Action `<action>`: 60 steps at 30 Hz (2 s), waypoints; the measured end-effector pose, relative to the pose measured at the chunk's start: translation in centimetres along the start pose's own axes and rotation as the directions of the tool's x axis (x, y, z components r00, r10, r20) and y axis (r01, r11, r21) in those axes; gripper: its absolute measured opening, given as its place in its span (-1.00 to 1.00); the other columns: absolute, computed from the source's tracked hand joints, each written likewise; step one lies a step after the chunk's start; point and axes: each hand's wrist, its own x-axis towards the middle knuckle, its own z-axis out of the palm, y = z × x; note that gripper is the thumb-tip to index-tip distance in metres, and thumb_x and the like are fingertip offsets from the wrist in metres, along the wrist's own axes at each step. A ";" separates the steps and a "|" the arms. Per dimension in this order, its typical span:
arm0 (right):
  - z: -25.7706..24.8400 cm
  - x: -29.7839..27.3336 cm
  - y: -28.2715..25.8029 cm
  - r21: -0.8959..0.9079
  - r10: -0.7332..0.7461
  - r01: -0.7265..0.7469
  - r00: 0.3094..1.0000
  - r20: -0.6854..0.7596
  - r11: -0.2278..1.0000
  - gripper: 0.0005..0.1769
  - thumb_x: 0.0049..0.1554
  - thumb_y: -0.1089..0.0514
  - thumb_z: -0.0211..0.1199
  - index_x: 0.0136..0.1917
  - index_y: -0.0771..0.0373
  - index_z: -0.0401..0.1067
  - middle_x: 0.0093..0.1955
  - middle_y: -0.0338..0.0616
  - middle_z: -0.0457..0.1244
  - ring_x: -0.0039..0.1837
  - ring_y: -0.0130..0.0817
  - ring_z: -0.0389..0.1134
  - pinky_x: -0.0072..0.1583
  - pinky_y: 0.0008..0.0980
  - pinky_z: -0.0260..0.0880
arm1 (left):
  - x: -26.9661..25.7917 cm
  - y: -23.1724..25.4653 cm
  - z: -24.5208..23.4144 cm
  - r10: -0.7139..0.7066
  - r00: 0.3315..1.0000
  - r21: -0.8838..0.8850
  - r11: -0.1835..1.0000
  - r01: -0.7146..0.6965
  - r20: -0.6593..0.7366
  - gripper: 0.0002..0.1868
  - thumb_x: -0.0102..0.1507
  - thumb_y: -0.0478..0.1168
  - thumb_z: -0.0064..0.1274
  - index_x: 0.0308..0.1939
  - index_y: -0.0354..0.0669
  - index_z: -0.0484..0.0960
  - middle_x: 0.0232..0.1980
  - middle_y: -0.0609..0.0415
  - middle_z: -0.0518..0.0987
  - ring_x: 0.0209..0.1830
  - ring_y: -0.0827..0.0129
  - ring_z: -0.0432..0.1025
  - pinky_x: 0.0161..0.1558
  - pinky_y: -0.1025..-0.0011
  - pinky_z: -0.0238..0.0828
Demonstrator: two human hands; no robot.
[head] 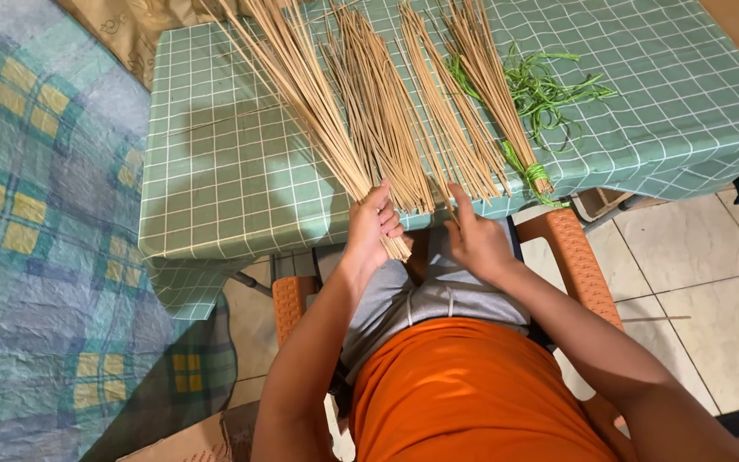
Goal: Gathering thin wooden sticks into bundles and tying them together with green plastic string.
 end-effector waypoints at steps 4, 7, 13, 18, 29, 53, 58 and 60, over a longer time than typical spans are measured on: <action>0.5 -0.3 0.8 0.187 0.028 -0.024 0.999 -0.018 0.982 -0.32 0.23 0.20 0.12 0.57 0.10 0.01 -0.35 0.03 0.37 -0.27 0.25 0.44 -0.15 0.15 0.42 | -0.2 0.3 0.0 0.001 1.000 -0.004 1.000 -0.001 -0.007 -0.52 0.34 0.02 0.09 -0.56 0.06 0.20 -0.69 0.34 0.01 -0.84 0.60 -0.03 -0.76 0.58 -0.02; 1.8 -0.6 2.1 0.333 0.029 0.008 0.994 -0.105 0.943 -0.45 0.25 0.23 0.12 0.47 0.09 0.11 -0.30 -0.08 0.37 -0.27 0.17 0.42 -0.18 0.02 0.41 | -1.5 1.0 0.9 0.016 1.000 0.012 1.000 -0.016 -0.002 -0.51 0.33 0.10 0.10 -0.53 0.07 0.22 -0.67 0.36 0.01 -0.84 0.63 -0.02 -0.75 0.61 -0.01; 4.3 -1.3 -0.1 0.761 0.112 0.083 0.973 -0.201 0.643 -0.76 0.31 0.32 0.13 0.23 0.23 0.25 -0.38 -0.22 0.30 -0.46 -0.35 0.26 -0.33 -0.47 0.29 | -4.4 1.2 3.5 0.096 0.993 0.128 0.986 -0.105 0.073 -0.57 0.32 0.21 0.12 -0.35 0.00 0.42 -0.67 0.38 0.16 -0.81 0.64 0.07 -0.71 0.61 0.07; 4.8 -2.6 -3.4 0.866 0.101 0.003 0.993 -0.062 0.500 -0.83 0.28 0.29 0.19 0.14 0.30 0.30 -0.37 -0.18 0.34 -0.46 -0.40 0.33 -0.36 -0.48 0.36 | -4.1 -0.7 3.1 0.004 0.994 0.270 0.963 0.025 -0.105 -0.20 0.05 0.23 0.44 -0.01 -0.07 0.22 -0.08 -0.19 0.45 -0.20 0.17 0.43 -0.45 0.43 0.09; 1.8 -2.1 -0.5 0.700 -0.282 0.084 0.944 0.172 0.709 -0.49 -0.04 0.22 0.51 0.12 0.28 0.36 -0.41 -0.11 0.35 -0.49 -0.29 0.35 -0.44 -0.44 0.33 | -5.9 2.5 4.7 0.083 0.996 0.182 0.980 -0.075 -0.039 -0.47 0.34 0.16 0.10 -0.58 -0.02 0.36 -0.69 0.31 0.23 -0.79 0.61 0.20 -0.70 0.58 0.19; -0.2 -0.5 -0.8 0.731 -0.504 0.399 0.859 -0.087 0.554 -0.63 -0.19 0.01 0.72 -0.28 0.18 0.56 -0.42 -0.19 0.35 -0.42 -0.24 0.36 -0.37 -0.33 0.36 | -3.7 -0.3 3.5 -0.077 0.995 0.060 0.995 0.074 0.059 -0.52 0.31 -0.02 0.15 -0.57 0.03 0.23 -0.69 0.33 0.03 -0.86 0.63 -0.01 -0.80 0.59 0.00; 1.1 -1.1 0.2 0.611 -0.456 0.505 0.854 -0.250 0.610 -0.76 0.00 0.12 0.58 -0.31 0.19 0.52 -0.42 -0.18 0.30 -0.41 -0.15 0.37 -0.35 -0.32 0.36 | -5.8 1.2 5.1 -0.069 0.995 0.058 0.996 0.065 0.076 -0.51 0.32 -0.05 0.15 -0.59 0.03 0.23 -0.70 0.30 0.07 -0.86 0.63 0.02 -0.80 0.59 0.03; 1.3 -1.2 0.1 0.587 -0.445 0.517 0.852 -0.277 0.623 -0.77 0.05 0.11 0.54 -0.30 0.18 0.52 -0.41 -0.21 0.30 -0.40 -0.16 0.37 -0.34 -0.34 0.37 | -5.5 0.6 4.9 -0.075 0.993 0.066 0.995 0.069 0.094 -0.51 0.33 -0.07 0.14 -0.59 0.04 0.23 -0.70 0.30 0.07 -0.86 0.64 0.03 -0.81 0.60 0.04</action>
